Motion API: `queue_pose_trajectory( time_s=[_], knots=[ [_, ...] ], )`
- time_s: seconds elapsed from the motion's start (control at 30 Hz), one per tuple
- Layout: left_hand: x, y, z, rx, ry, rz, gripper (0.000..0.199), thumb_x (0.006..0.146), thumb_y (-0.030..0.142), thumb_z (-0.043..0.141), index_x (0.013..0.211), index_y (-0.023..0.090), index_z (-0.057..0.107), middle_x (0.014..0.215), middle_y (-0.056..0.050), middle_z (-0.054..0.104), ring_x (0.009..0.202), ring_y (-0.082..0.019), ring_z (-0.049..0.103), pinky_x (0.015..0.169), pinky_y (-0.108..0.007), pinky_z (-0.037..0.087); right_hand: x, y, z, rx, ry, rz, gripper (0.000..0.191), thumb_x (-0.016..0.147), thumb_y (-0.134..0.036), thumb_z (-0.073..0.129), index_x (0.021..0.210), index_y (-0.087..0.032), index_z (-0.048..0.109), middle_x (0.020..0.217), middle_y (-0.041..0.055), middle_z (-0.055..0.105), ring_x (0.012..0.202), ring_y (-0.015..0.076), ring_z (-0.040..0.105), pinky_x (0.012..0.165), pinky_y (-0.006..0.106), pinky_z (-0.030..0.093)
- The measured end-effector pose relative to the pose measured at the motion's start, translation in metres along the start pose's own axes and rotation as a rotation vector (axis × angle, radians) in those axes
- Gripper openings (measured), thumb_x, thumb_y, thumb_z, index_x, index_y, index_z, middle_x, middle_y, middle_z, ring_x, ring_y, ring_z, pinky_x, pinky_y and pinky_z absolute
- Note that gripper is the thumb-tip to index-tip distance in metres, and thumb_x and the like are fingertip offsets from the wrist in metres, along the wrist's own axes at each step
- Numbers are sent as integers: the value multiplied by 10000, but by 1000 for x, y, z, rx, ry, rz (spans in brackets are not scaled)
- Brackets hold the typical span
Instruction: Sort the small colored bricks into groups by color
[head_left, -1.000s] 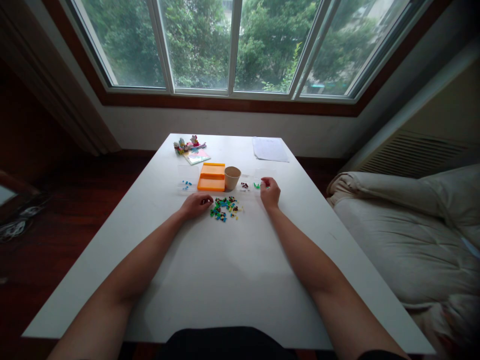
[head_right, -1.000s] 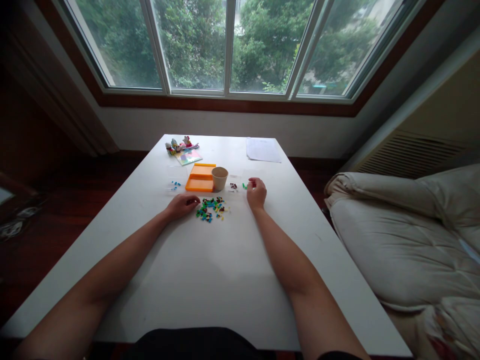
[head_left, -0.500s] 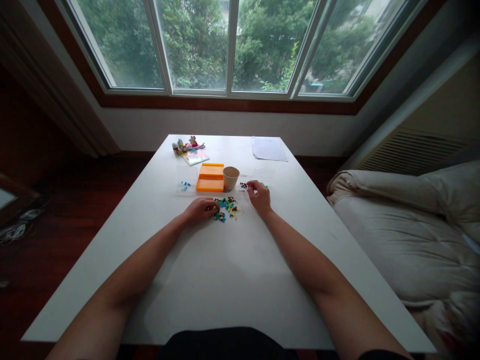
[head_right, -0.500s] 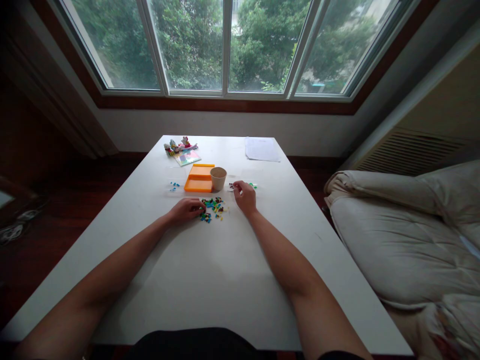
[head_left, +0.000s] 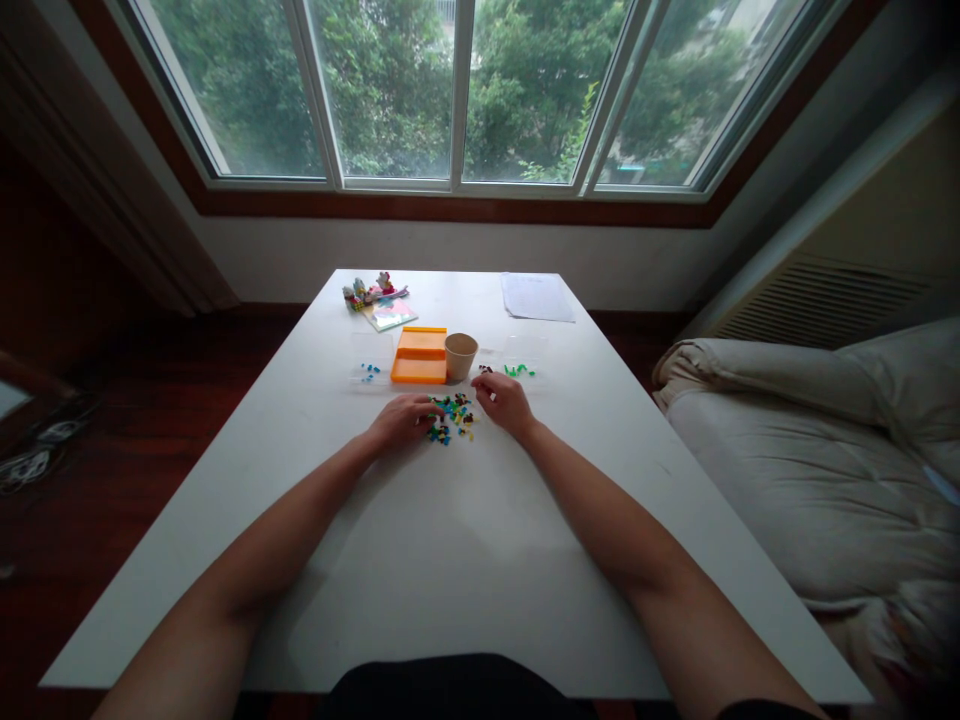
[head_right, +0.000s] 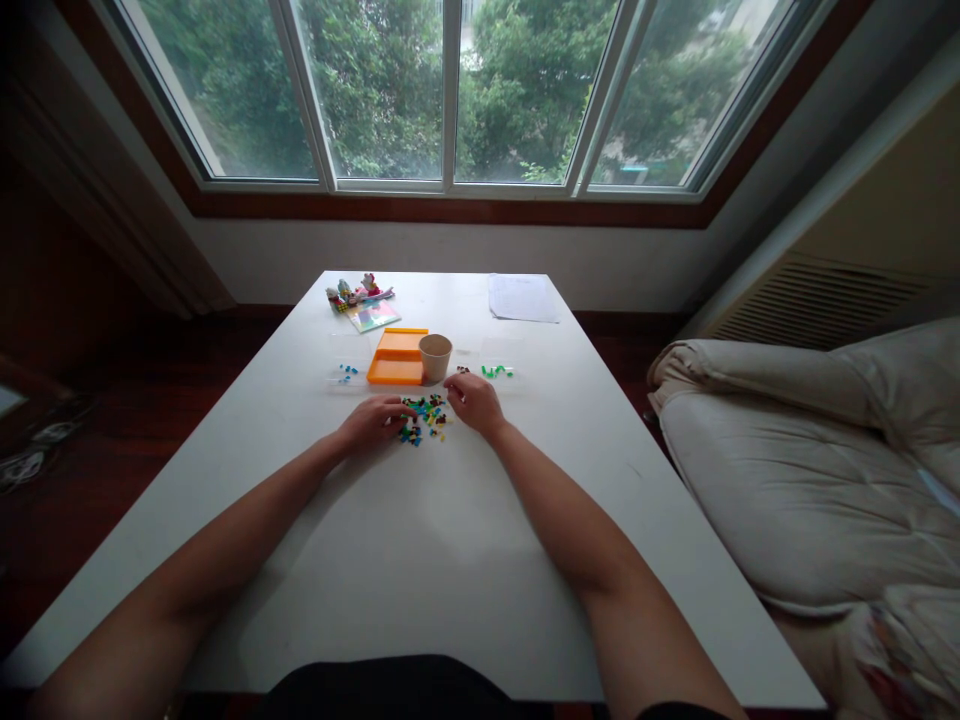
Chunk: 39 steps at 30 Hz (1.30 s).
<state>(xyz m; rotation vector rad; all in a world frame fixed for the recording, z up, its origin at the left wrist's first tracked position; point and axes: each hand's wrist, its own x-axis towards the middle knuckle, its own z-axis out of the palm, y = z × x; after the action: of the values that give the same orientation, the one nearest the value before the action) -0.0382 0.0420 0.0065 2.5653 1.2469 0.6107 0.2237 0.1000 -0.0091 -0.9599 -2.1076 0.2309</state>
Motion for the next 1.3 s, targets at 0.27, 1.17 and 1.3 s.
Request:
queue_pose_trajectory(
  time_s=[0.27,1.17,1.3],
  knots=[
    [-5,-15,-3,28,117,-147,243,901,233,560,1064,247,739,866,-40,650,790,-175,570,735,-279,433,4,-31,11,-28,-299,-270,178,880,-229,649,1037,-264,725,977,58,673,972,234,547,889,376,448],
    [-7,-20,-1,10,131,-130,231,902,215,551,1005,230,758,875,-36,702,758,-153,592,701,-256,422,3,-22,10,140,-30,-45,87,903,-233,616,944,-223,693,944,65,694,945,226,607,883,381,492],
    [-7,-22,1,-20,136,-119,238,902,219,550,1016,240,758,917,-33,721,794,-155,614,731,-253,442,2,-17,7,211,47,104,78,882,-258,607,911,-222,670,895,39,690,805,191,607,748,327,498]
  ],
)
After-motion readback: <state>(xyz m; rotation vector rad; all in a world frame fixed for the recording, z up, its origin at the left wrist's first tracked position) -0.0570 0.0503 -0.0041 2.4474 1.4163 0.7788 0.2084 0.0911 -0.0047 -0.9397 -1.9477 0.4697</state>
